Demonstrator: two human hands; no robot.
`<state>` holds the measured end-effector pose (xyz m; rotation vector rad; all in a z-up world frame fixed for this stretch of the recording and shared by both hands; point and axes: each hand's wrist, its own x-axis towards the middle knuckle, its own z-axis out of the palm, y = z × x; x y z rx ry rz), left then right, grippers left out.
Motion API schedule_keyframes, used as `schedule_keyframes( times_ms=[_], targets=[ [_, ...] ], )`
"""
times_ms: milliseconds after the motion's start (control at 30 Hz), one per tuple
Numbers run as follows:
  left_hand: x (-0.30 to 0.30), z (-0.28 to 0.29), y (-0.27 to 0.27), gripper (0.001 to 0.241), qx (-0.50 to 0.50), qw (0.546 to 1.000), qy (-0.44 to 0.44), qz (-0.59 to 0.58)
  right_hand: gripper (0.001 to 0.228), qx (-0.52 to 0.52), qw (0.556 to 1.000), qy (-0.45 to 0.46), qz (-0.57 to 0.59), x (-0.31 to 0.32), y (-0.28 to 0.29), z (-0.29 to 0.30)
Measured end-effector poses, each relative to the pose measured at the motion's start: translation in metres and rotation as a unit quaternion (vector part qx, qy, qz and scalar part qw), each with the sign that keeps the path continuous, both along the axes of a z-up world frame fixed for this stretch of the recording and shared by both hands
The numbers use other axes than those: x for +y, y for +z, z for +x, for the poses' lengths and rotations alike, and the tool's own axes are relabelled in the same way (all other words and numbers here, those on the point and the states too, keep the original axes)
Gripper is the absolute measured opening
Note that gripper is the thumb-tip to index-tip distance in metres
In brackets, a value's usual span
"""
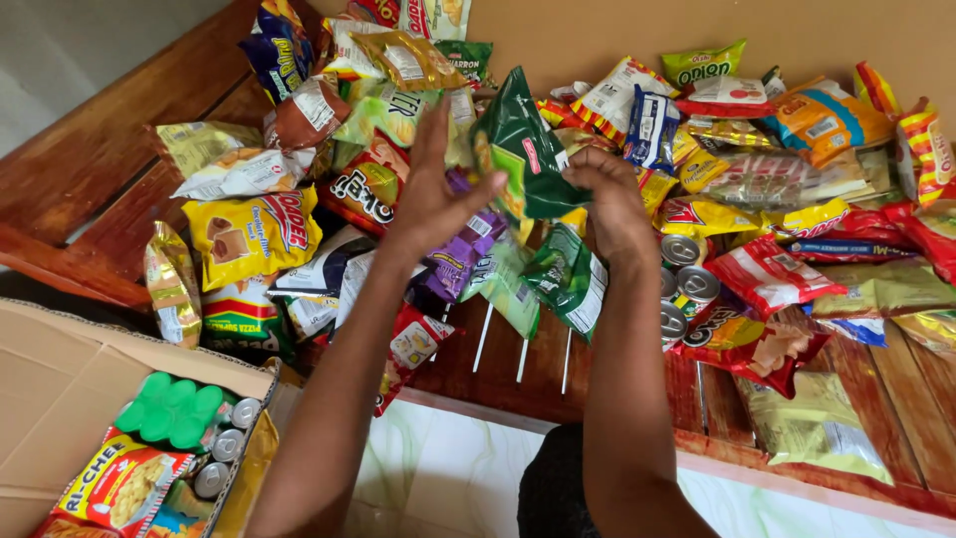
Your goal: Organizing various snack bags and soda cans into a cardboard box.
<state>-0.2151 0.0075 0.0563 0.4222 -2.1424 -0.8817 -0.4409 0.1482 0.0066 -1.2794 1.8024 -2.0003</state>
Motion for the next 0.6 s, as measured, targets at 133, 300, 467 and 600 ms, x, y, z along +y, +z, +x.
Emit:
schedule_keyframes(
  times_ms=[133, 300, 467, 600],
  targets=[
    [-0.003, 0.015, 0.039, 0.079, -0.024, 0.996, -0.024, -0.076, 0.015, -0.241, 0.941, 0.234, -0.051, 0.008, 0.003, 0.019],
    [0.001, 0.021, 0.017, 0.048, 0.029, 0.998, 0.06, 0.011, 0.063, -0.436, 0.849, 0.251, -0.162, 0.02, 0.057, 0.101],
    [0.022, 0.032, 0.025, 0.066, 0.162, 0.966, -0.163, 0.12, 0.033, -0.244, 0.938, 0.183, -0.162, -0.007, 0.003, 0.078],
    [0.017, 0.026, 0.019, 0.054, 0.053, 0.945, -0.107, 0.304, 0.022, -0.264, 0.925, 0.172, -0.213, -0.022, 0.003, 0.086]
  ],
)
